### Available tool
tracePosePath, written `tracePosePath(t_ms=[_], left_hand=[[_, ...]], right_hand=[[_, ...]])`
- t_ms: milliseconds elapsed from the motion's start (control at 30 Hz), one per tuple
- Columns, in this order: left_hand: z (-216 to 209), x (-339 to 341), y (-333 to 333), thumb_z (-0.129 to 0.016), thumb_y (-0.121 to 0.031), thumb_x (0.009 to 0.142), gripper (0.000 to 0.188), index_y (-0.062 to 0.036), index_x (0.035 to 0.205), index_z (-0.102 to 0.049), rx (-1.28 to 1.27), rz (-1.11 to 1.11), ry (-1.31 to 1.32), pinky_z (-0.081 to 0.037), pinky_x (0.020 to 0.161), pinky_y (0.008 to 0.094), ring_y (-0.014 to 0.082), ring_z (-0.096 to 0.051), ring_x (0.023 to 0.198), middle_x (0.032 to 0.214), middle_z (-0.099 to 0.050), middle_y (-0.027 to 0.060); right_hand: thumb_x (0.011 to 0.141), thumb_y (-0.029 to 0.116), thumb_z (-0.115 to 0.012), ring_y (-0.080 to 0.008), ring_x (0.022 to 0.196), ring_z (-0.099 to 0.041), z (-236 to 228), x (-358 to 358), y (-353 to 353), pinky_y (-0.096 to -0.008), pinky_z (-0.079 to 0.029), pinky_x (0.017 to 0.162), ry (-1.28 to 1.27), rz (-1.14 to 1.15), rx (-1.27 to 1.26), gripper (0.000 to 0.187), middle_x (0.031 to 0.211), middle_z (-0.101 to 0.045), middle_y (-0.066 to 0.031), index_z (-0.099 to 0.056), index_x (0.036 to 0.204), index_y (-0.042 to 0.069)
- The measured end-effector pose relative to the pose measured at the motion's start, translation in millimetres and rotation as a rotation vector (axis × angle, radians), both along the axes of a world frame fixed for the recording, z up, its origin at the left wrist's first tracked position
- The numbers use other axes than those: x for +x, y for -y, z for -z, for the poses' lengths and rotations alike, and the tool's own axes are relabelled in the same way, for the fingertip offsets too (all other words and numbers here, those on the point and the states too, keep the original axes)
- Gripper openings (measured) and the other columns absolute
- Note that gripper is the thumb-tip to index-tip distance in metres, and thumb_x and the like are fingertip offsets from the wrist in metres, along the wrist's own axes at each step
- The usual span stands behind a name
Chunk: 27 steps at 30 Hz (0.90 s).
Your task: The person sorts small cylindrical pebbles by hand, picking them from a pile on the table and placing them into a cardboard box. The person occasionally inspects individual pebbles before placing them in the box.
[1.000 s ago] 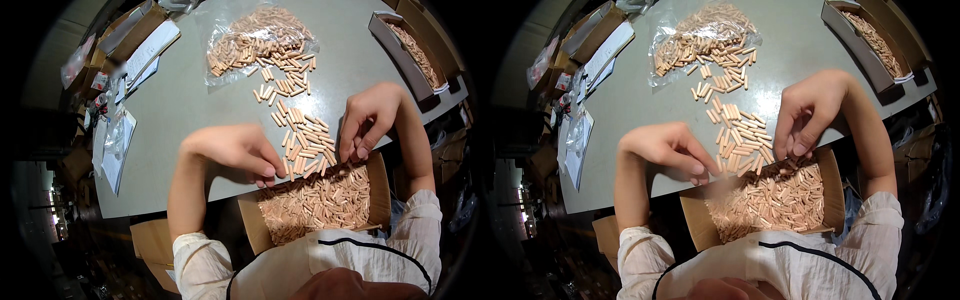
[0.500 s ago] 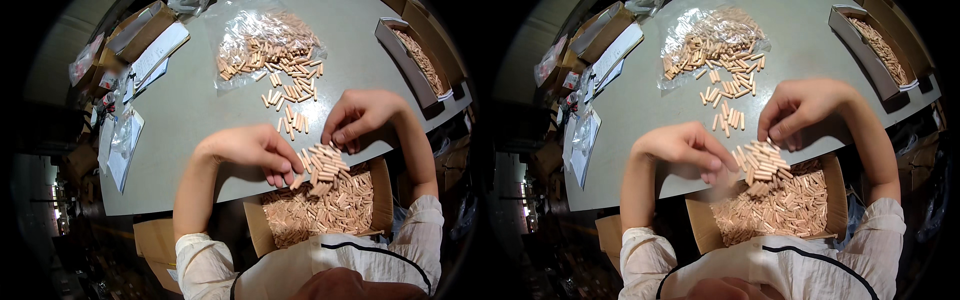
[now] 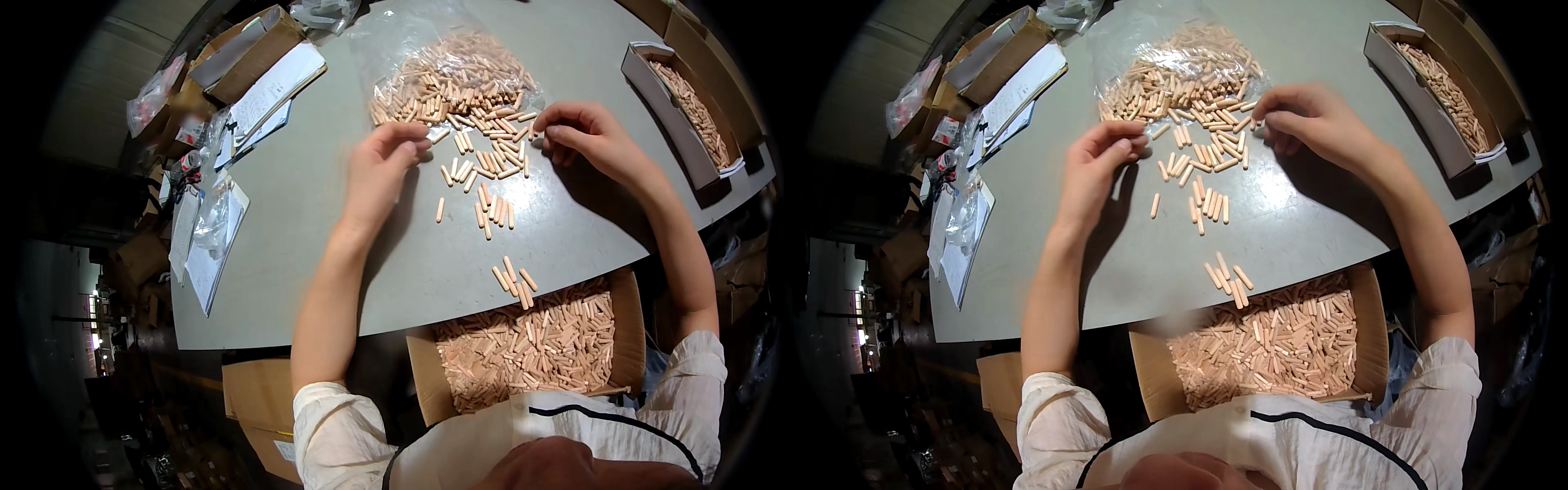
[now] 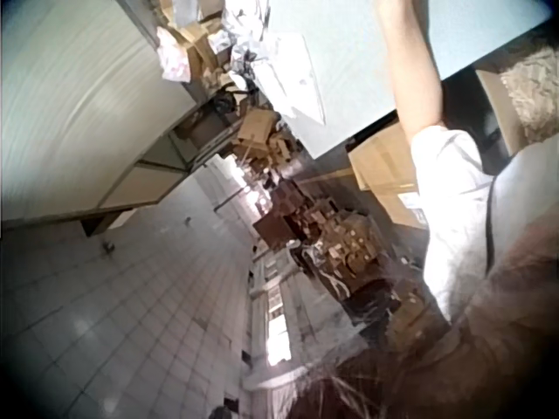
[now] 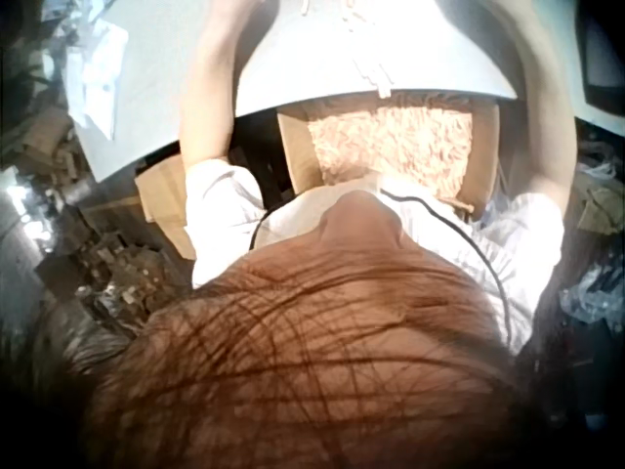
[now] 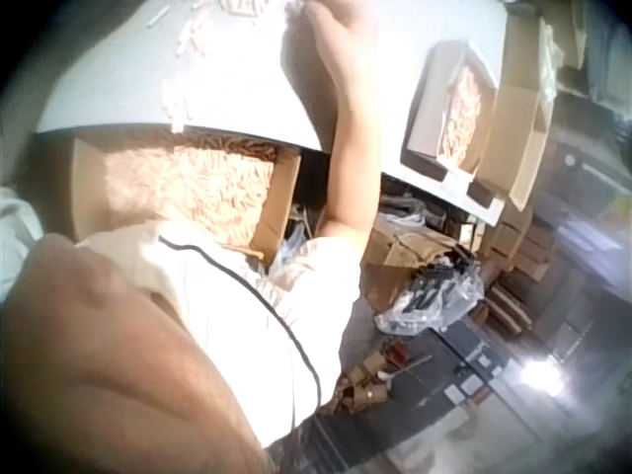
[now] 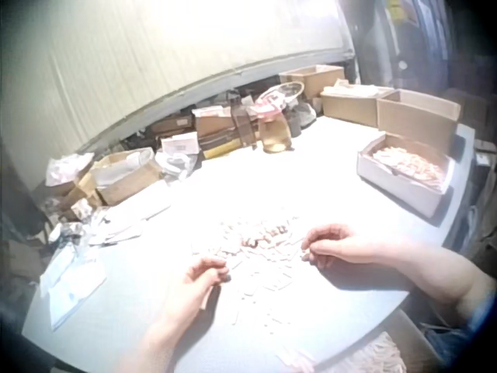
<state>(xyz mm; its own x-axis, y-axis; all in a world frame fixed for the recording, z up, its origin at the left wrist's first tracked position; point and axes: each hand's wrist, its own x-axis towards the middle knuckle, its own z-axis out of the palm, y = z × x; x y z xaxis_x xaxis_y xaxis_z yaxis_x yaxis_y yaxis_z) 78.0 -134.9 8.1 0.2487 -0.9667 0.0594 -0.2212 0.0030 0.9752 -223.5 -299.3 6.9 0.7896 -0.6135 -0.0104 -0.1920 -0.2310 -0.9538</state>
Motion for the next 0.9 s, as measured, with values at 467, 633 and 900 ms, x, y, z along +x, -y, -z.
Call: tracePosePath(t_ms=[467,633,900], left_hand=[[14,-51,-6,-0.049,-0.038,0.111,0.069,0.0084,0.16,-0.036,-0.236,0.344,1.042,-0.02,0.129,0.0511,0.0441,-0.031,0.157,0.165,-0.038,0.0305],[20,-42,-6,-0.051,-0.025,0.111,0.058,0.0064,0.159,-0.039,-0.198,0.271,0.665,-0.027,0.127,0.047,0.0408,-0.038,0.154,0.162,-0.043,0.0273],[10,-41,-5,-0.049,-0.034,0.112,0.064,0.007,0.16,-0.037,-0.222,0.357,0.93,-0.024,0.129,0.0508,0.0459,-0.033,0.156,0.165,-0.04,0.0288]], right_hand=[[0.082,-0.013,-0.052,-0.03,0.117,-0.069,24,12,-3,-0.0393,-0.054,0.104,0.168,-0.186,-0.657,0.063,0.126,-0.072,-0.0158,-0.061,0.142,0.001],[0.081,-0.018,-0.04,-0.026,0.13,-0.065,23,14,-10,-0.0383,-0.047,0.118,0.29,-0.073,-0.172,0.064,0.134,-0.071,-0.0187,-0.061,0.14,-0.005],[0.078,-0.017,-0.038,-0.0291,0.135,-0.064,18,11,-5,-0.0383,-0.044,0.121,0.223,0.009,-0.276,0.067,0.137,-0.069,-0.021,-0.061,0.141,-0.007]])
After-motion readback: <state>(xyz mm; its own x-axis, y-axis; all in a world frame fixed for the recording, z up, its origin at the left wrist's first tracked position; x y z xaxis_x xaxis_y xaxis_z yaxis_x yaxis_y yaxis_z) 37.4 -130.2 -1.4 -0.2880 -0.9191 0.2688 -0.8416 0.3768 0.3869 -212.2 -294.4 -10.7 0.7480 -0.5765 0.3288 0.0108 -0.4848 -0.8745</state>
